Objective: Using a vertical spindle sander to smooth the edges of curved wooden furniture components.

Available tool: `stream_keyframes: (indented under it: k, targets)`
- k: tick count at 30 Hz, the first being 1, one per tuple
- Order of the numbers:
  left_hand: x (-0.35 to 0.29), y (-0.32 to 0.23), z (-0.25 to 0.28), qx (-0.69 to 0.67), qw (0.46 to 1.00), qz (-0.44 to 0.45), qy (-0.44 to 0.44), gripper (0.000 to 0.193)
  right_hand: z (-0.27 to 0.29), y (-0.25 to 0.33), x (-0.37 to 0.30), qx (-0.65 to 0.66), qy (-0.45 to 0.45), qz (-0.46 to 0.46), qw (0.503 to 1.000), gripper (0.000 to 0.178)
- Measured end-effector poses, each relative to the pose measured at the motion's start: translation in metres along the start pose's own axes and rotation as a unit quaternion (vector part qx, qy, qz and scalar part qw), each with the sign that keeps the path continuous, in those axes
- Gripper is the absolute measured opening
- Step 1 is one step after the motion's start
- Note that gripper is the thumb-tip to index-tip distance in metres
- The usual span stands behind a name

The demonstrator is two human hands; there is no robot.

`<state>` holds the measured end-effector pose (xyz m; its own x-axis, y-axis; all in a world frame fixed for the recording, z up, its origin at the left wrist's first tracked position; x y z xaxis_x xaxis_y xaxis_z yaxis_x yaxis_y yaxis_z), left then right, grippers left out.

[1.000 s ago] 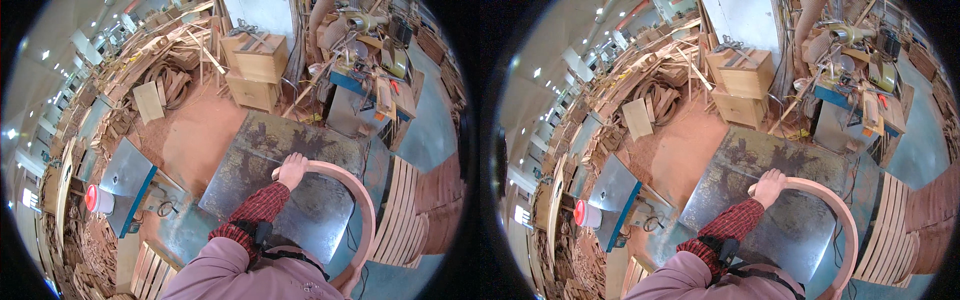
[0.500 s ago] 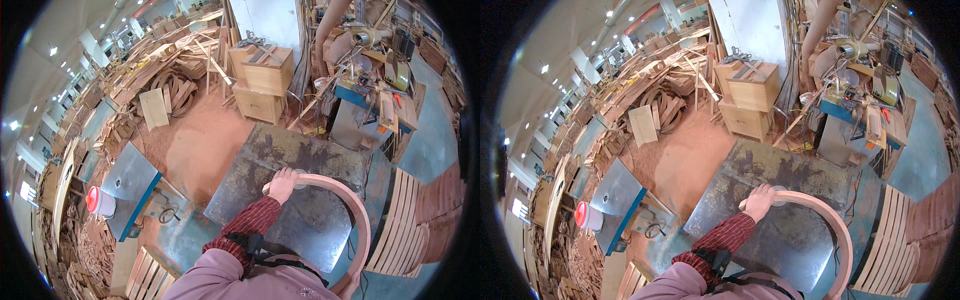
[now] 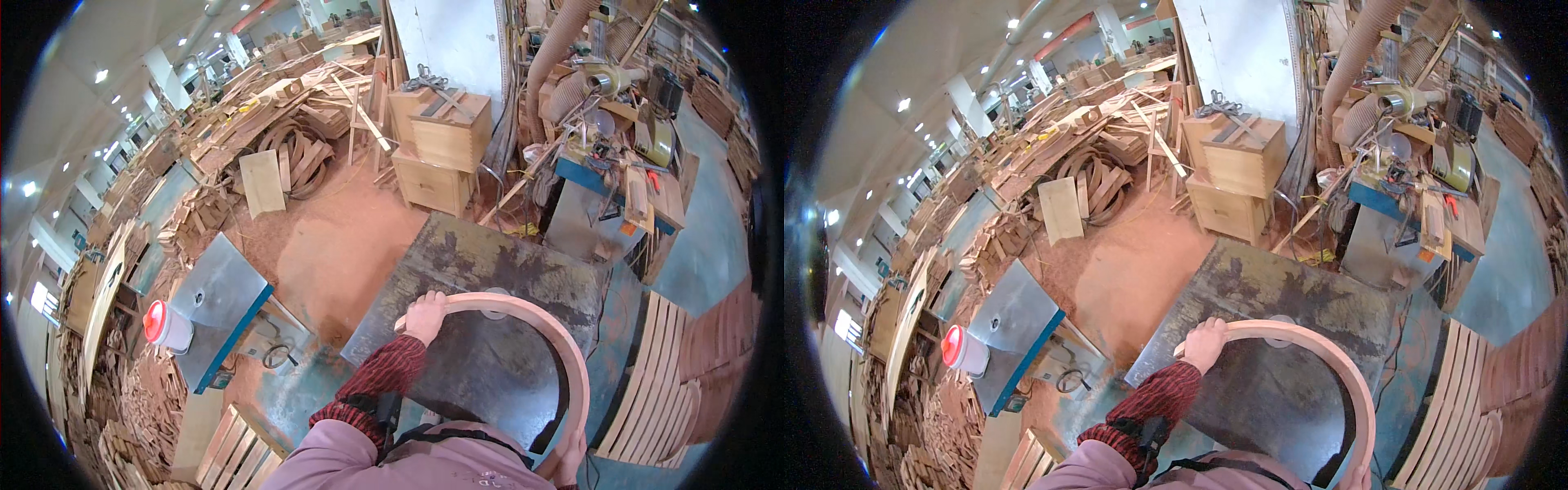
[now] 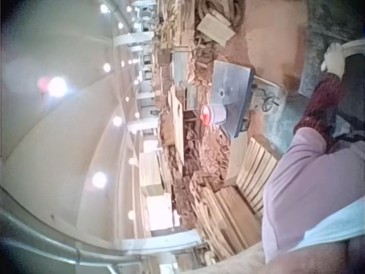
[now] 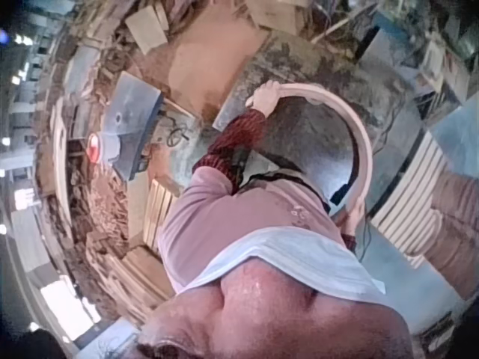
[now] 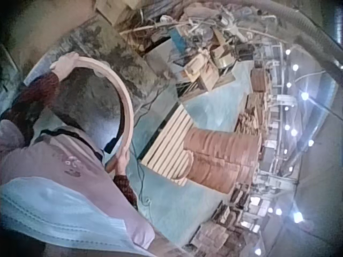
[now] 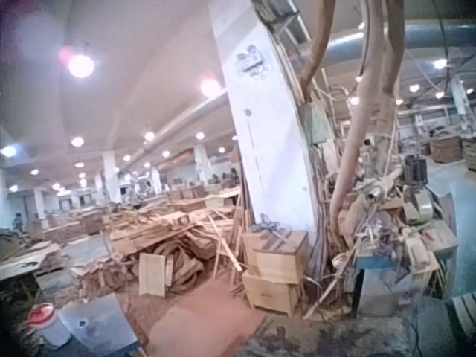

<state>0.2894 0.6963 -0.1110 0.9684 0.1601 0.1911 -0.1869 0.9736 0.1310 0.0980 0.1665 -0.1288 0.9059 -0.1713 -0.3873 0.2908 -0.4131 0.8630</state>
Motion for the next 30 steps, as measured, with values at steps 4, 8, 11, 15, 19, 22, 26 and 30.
stream_keyframes:
  k: [4,8,11,15,19,22,26,30]
  targets:
    - [-0.013,0.024,-0.001,-0.041,0.997,0.053,0.033,0.027,-0.013,0.001,0.016,-0.042,0.013,0.002,0.999,0.049]
    - [-0.023,0.045,0.0,-0.037,0.995,0.076,0.058,0.029,-0.034,0.01,0.025,-0.093,0.051,0.008,0.994,0.047]
    - [-0.031,0.064,0.0,-0.052,0.991,0.098,0.069,0.03,-0.06,0.019,0.027,-0.131,0.057,0.011,0.99,0.048]
    - [-0.044,0.091,0.005,-0.049,0.988,0.113,0.093,0.028,-0.085,0.027,0.039,-0.231,0.062,0.031,0.971,0.05]
    - [-0.055,0.107,0.025,-0.027,0.979,0.15,0.138,0.029,-0.094,0.011,0.067,-0.262,0.069,0.102,0.957,0.05]
    - [-0.064,0.122,0.028,-0.024,0.973,0.169,0.153,0.028,-0.107,0.008,0.082,-0.278,0.098,0.115,0.949,0.047]
    - [-0.076,0.142,0.018,-0.006,0.971,0.185,0.151,0.023,-0.112,-0.004,0.107,-0.357,0.117,0.125,0.918,0.048]
    - [-0.085,0.154,0.003,0.004,0.974,0.182,0.139,0.02,-0.118,-0.006,0.113,-0.378,0.116,0.1,0.913,0.043]
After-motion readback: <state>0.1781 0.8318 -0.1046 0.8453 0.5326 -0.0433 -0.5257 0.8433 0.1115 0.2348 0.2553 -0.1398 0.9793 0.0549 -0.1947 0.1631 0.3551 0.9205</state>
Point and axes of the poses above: each hand's wrist, its own x-axis towards the middle knuckle, its own z-axis out of the back of the hand, y = z × x, the point moved 2 cm from there along x, towards the middle knuckle, and after that the axes turned 14 degrees about x, right-handed, at the moved point
